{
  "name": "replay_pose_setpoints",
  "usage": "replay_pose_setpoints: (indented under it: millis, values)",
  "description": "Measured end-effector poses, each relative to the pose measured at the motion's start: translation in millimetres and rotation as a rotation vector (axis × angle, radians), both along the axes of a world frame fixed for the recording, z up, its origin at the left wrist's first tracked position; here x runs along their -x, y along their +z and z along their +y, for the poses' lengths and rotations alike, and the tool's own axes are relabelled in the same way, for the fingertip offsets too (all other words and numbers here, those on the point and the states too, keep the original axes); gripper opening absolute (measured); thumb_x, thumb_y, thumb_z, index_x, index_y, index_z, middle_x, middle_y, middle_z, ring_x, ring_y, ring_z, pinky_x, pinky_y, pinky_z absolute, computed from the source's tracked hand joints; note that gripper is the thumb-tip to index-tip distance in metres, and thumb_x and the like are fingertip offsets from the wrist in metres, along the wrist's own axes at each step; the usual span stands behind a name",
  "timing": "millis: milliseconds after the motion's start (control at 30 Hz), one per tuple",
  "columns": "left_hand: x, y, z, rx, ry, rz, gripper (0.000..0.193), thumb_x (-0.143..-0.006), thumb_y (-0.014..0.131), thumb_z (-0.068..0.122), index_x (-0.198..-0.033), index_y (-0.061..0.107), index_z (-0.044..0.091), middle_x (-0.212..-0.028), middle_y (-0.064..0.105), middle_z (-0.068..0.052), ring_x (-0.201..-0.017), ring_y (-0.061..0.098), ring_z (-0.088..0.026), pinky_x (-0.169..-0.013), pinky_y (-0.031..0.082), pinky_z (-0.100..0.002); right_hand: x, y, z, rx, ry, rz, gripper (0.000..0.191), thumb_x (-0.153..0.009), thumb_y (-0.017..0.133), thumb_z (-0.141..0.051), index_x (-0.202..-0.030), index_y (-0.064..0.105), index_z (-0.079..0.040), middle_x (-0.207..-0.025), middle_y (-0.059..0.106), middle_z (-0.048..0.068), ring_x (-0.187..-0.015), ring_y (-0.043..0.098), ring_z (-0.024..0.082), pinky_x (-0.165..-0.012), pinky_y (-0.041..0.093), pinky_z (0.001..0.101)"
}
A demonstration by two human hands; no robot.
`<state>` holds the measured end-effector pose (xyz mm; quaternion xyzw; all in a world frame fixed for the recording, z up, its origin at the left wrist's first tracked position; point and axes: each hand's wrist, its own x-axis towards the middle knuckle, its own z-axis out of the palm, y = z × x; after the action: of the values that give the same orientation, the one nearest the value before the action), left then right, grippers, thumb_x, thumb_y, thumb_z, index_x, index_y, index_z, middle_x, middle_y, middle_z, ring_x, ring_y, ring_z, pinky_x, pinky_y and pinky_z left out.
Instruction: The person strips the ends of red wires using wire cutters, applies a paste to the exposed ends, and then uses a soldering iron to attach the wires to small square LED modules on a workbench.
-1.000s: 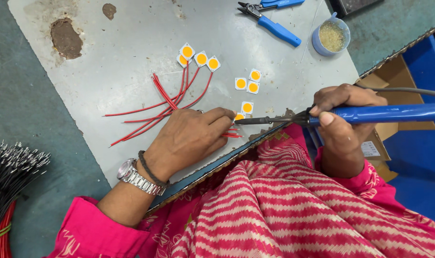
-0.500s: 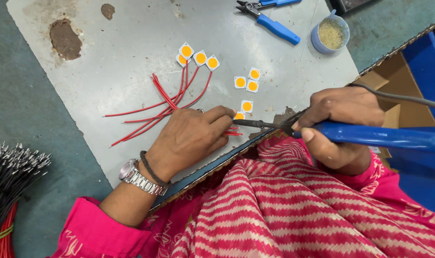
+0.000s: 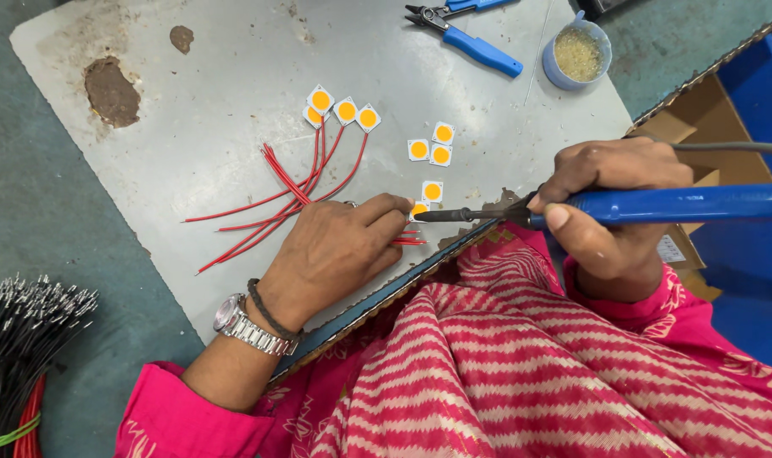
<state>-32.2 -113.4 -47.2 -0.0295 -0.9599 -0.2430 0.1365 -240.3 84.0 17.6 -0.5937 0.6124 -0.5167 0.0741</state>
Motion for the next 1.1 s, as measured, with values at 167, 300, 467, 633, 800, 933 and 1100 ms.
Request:
replay_pose_setpoints:
  millis: [167,300,467,633,800,933,1100]
  values:
    - [0.5,1.1,0.5,0.006,-0.001,-0.001,0.025,-0.083,0.076,0.021,-0.099,0.067,0.004,-0.116,0.068,-0.002,-0.067,0.067,-0.023,-0.06,0.052,-0.039,2.1,-1.2,-2.8,-0.001,0.009,-0.01,0.019,-0.081,0.063,-0.011,-0.071,0.06,0.005,-0.063,0.063,0.013,-0.047,0.057,0.015,-0.042,0.044,0.0226]
    - [0.5,0.4,0.8,-0.006,0.008,-0.014,0.025,-0.083,0.075,0.021,-0.099,0.066,0.005,-0.115,0.069,-0.002,-0.066,0.067,-0.024,-0.059,0.052,-0.039,6.5,-8.4,0.5,0.032,0.011,-0.026,0.021,-0.085,0.064,-0.013,-0.076,0.062,0.005,-0.067,0.064,0.013,-0.042,0.055,0.012,-0.042,0.042,0.0217]
    - [0.4,-1.5,-2.4,-0.051,0.011,0.019,0.022,-0.084,0.075,0.02,-0.097,0.065,0.005,-0.115,0.07,-0.003,-0.066,0.067,-0.026,-0.06,0.053,-0.04,14.9,-18.5,6.4,0.155,-0.118,-0.228,0.029,-0.093,0.071,-0.022,-0.093,0.065,0.007,-0.075,0.067,0.015,-0.046,0.06,0.012,-0.046,0.047,0.0228]
    - [-1.9,-2.5,-5.0,-0.125,0.009,0.054,0.022,-0.083,0.076,0.019,-0.095,0.064,0.005,-0.115,0.071,-0.004,-0.07,0.068,-0.027,-0.06,0.053,-0.04,0.8,-39.4,2.5,0.125,-0.036,-0.373,0.037,-0.102,0.068,-0.025,-0.119,0.058,0.005,-0.1,0.071,0.021,-0.077,0.074,0.018,-0.067,0.061,0.028]
    - [-3.1,-2.1,-8.0,-0.133,0.103,0.164,0.023,-0.08,0.077,0.014,-0.094,0.063,0.004,-0.109,0.069,-0.008,-0.074,0.069,-0.028,-0.062,0.053,-0.04,-6.8,-65.2,-16.2,-0.047,0.154,-0.168,0.017,-0.107,0.058,-0.001,-0.124,0.057,0.0,-0.103,0.073,0.018,-0.11,0.075,0.028,-0.105,0.061,0.0418]
    - [-6.7,2.2,-20.9,-0.346,0.425,0.268,0.016,-0.091,0.075,0.002,-0.102,0.063,0.0,-0.106,0.067,-0.011,-0.077,0.071,-0.021,-0.066,0.058,-0.032,-11.7,-73.3,-21.5,-0.103,0.081,-0.058,0.028,-0.099,0.065,0.011,-0.122,0.055,-0.004,-0.117,0.071,0.022,-0.111,0.077,0.027,-0.094,0.065,0.035]
    - [-2.9,7.9,-27.8,-0.445,0.388,0.338,0.015,-0.095,0.075,0.002,-0.107,0.067,-0.001,-0.121,0.069,-0.014,-0.084,0.072,-0.022,-0.07,0.057,-0.03,-16.2,-69.1,-32.1,-0.044,0.027,0.17,0.039,-0.087,0.073,0.011,-0.117,0.053,-0.004,-0.116,0.071,0.02,-0.111,0.072,0.034,-0.102,0.052,0.0478]
